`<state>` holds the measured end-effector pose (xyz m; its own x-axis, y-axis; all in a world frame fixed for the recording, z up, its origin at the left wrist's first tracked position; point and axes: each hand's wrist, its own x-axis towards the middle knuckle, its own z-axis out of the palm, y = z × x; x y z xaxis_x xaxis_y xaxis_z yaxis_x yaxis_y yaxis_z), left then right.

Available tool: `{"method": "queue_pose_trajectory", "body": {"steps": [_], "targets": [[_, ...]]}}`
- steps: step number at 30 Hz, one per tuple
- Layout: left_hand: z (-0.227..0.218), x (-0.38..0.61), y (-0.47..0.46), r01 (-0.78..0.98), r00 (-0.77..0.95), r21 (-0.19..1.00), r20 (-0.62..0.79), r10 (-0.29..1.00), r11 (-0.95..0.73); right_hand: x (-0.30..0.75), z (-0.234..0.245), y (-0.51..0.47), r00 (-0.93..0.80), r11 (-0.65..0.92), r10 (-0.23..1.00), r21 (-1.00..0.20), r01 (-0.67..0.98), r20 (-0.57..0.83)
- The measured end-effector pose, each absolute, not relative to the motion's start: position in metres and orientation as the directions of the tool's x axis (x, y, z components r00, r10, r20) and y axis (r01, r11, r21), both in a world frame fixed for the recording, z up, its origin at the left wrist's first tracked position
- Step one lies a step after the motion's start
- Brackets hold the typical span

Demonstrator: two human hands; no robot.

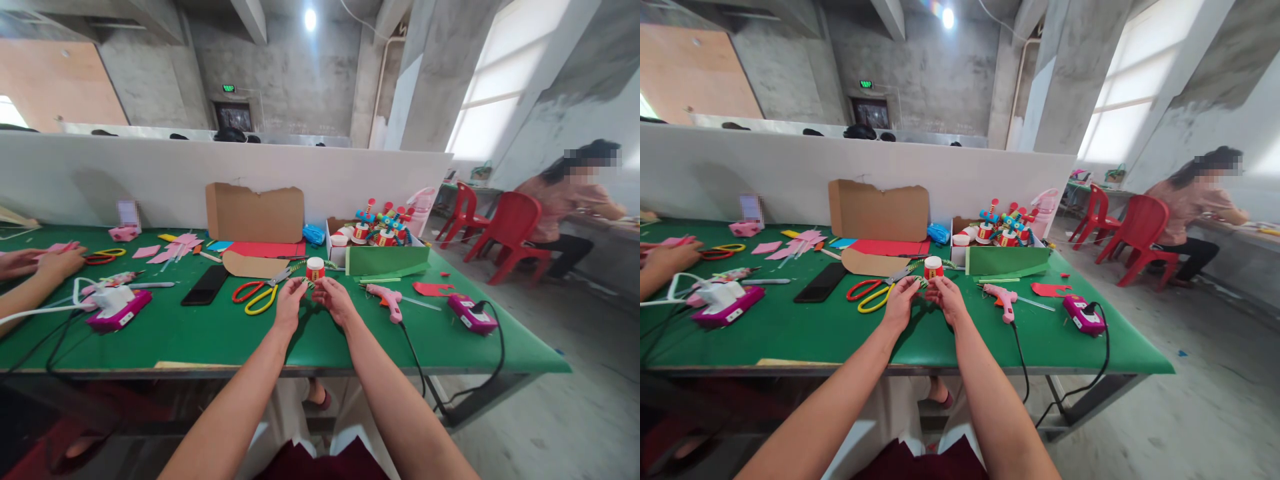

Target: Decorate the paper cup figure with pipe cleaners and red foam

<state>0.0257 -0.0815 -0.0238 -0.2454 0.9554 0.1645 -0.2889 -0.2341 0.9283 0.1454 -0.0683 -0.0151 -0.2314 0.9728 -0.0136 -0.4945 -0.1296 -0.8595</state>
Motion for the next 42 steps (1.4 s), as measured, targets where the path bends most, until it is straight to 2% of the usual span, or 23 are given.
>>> {"method": "queue_pose_trajectory", "body": {"steps": [4, 8, 14, 20, 26, 29, 38, 42], "targets": [[-0.022, 0.025, -0.083, -0.236, -0.212, 0.944, 0.183, 0.960, -0.232, 0.144, -0.013, -0.070, -0.187, -0.115, 0.982, -0.889, -0.443, -0.034], [-0.022, 0.025, -0.084, -0.218, -0.187, 0.944, 0.207, 0.960, -0.246, 0.144, -0.012, -0.074, -0.205, -0.074, 0.979, -0.910, -0.407, 0.012], [-0.019, 0.025, -0.086, -0.292, -0.180, 0.930, 0.175, 0.968, -0.222, 0.146, -0.013, -0.072, -0.160, -0.056, 0.987, -0.910, -0.411, 0.011], [-0.018, 0.025, -0.087, -0.471, -0.121, 0.875, 0.060, 0.991, -0.111, 0.147, -0.009, -0.069, -0.068, -0.097, 0.995, -0.841, -0.532, -0.072], [-0.018, 0.022, -0.085, -0.553, -0.119, 0.829, 0.026, 0.993, -0.088, 0.155, -0.005, -0.067, 0.084, -0.024, 0.989, -0.690, -0.724, -0.124], [-0.018, 0.021, -0.084, -0.592, -0.114, 0.803, 0.000, 0.994, -0.068, 0.156, -0.003, -0.066, 0.047, -0.034, 0.994, -0.684, -0.729, -0.099], [-0.015, 0.021, -0.085, -0.603, -0.120, 0.796, -0.023, 0.992, -0.055, 0.149, -0.003, -0.068, -0.102, -0.110, 0.993, -0.785, -0.610, -0.059], [-0.014, 0.021, -0.086, -0.605, -0.131, 0.794, -0.026, 0.991, -0.059, 0.146, -0.008, -0.068, -0.135, -0.090, 0.991, -0.814, -0.575, -0.014]]}}
